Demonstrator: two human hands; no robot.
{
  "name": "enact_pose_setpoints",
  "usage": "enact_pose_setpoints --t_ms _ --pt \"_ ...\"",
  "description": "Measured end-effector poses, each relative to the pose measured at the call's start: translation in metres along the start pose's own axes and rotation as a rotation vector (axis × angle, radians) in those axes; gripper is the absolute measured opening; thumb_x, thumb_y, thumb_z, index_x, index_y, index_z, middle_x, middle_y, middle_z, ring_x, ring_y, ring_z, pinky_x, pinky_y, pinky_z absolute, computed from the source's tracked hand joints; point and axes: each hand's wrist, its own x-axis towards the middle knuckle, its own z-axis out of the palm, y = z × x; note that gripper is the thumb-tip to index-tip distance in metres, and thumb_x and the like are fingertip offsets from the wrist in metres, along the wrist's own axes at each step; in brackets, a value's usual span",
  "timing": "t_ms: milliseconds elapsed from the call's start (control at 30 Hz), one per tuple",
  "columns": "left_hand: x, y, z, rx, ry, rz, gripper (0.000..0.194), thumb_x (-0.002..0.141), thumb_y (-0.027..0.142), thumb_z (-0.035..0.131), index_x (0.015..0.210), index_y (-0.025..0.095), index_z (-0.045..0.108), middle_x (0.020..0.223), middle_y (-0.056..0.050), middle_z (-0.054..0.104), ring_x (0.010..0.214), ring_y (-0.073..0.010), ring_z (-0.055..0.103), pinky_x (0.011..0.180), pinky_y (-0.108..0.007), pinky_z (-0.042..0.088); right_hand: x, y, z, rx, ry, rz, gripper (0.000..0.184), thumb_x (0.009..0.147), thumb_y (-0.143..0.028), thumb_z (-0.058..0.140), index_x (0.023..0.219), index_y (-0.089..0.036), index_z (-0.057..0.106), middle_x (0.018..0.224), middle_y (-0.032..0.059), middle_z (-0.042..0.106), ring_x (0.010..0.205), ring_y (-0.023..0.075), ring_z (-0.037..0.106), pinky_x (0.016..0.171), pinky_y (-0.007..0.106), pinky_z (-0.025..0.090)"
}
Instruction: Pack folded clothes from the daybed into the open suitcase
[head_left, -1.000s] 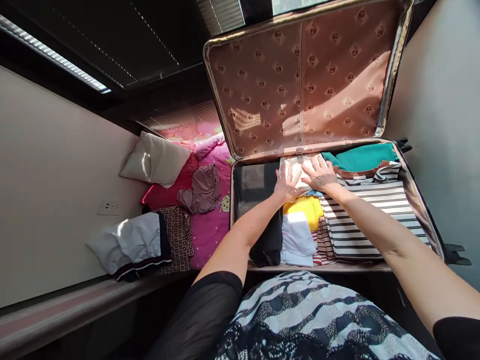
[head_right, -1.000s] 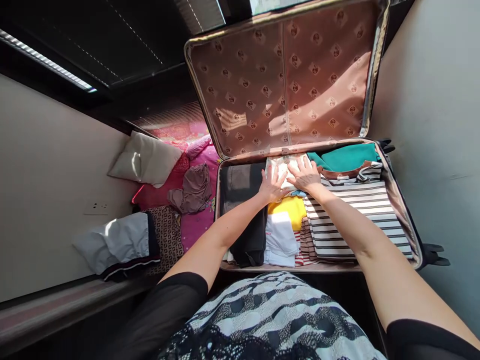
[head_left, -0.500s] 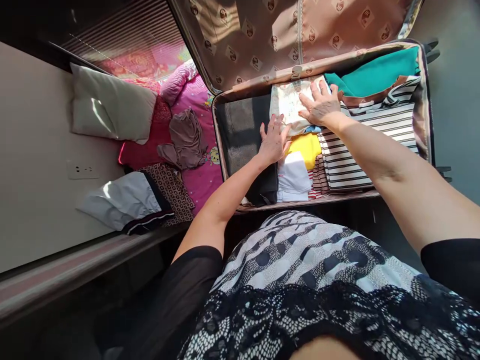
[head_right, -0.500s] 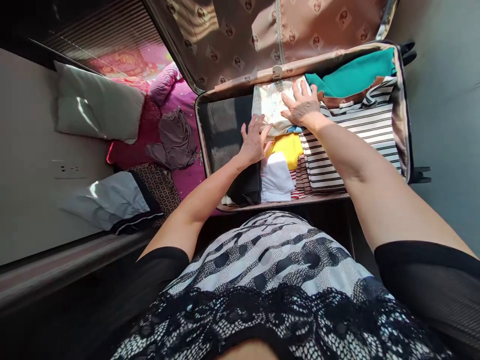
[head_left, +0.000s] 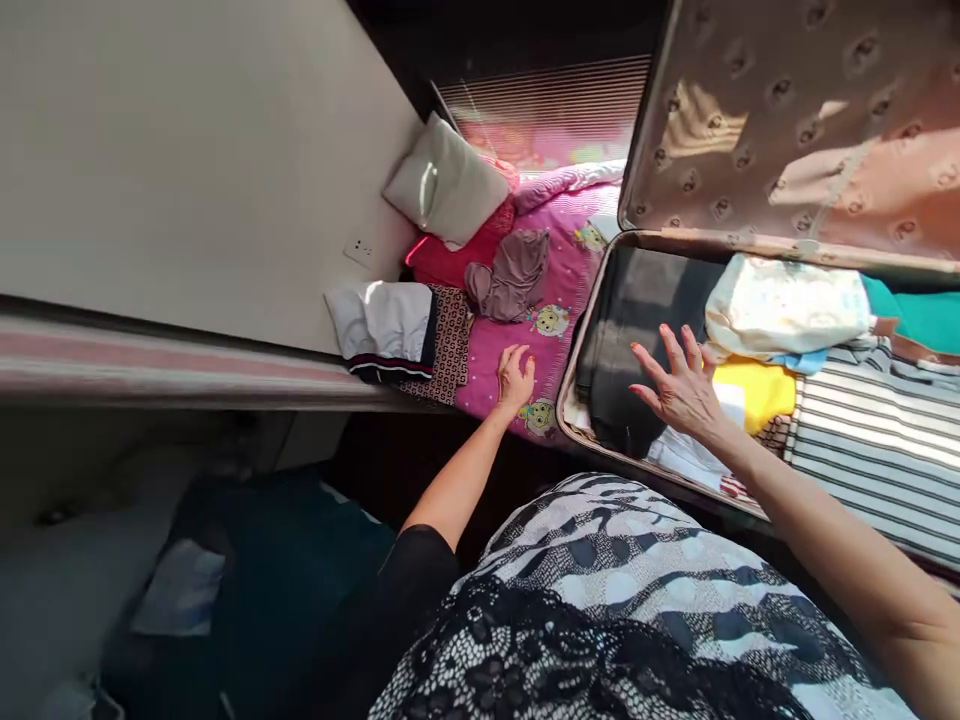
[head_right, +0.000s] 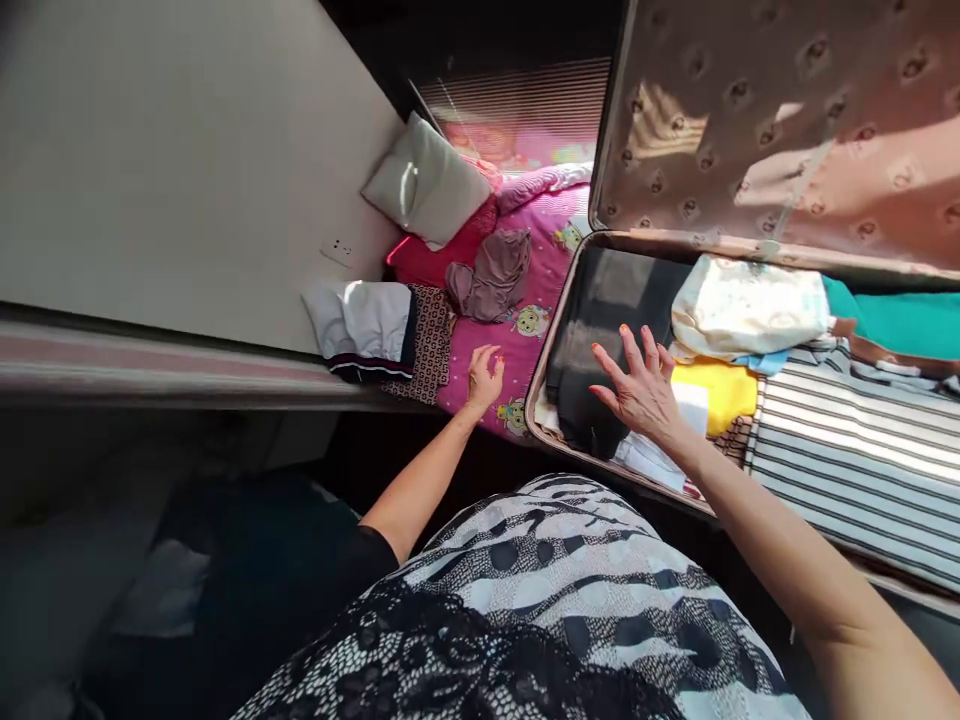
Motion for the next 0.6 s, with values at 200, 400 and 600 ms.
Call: enact_pose_setpoints --t_ms 200,400,600 --pt "0.023 -0.051 0.002 -0.156 -0.05 -0.465 0.047 0.105 0.024 0.063 0.151 0.014 0.064 0.156 -0.024 0.062 0.154 -0.0316 0.057 0.13 -0.044 0.043 0.088 -0.028 0.043 -0.063 0.012 0.037 0.066 0.109 -0.057 0.054 0.169 -0.028 0.057 0.183 0.023 0.029 0.167 0.0538 0.022 0.121 0.073 0.03" --pt "0.091 -0.087 0.005 -0.238 -0.138 -0.601 0.076 0.101 0.025 0.073 0.167 0.003 0.041 0.178 -0.034 0.035 0.174 -0.038 0.025 0.139 -0.047 0.025 0.099 -0.027 0.083 -0.168 -0.044 0.103 0.064 0.109 -0.055 0.054 0.166 -0.024 0.061 0.182 0.0248 0.031 0.167 0.0524 0.02 0.123 0.073 0.025" --pt "0.196 -0.091 0.015 -0.348 -0.113 -0.617 0.077 0.1 0.035 0.081 0.157 -0.001 0.044 0.176 -0.038 0.034 0.175 -0.0395 0.012 0.135 -0.044 0.023 0.091 -0.021 0.095 -0.203 0.03 0.097 0.063 0.107 -0.053 0.058 0.165 -0.028 0.063 0.183 0.0207 0.033 0.169 0.0492 0.021 0.125 0.069 0.025"
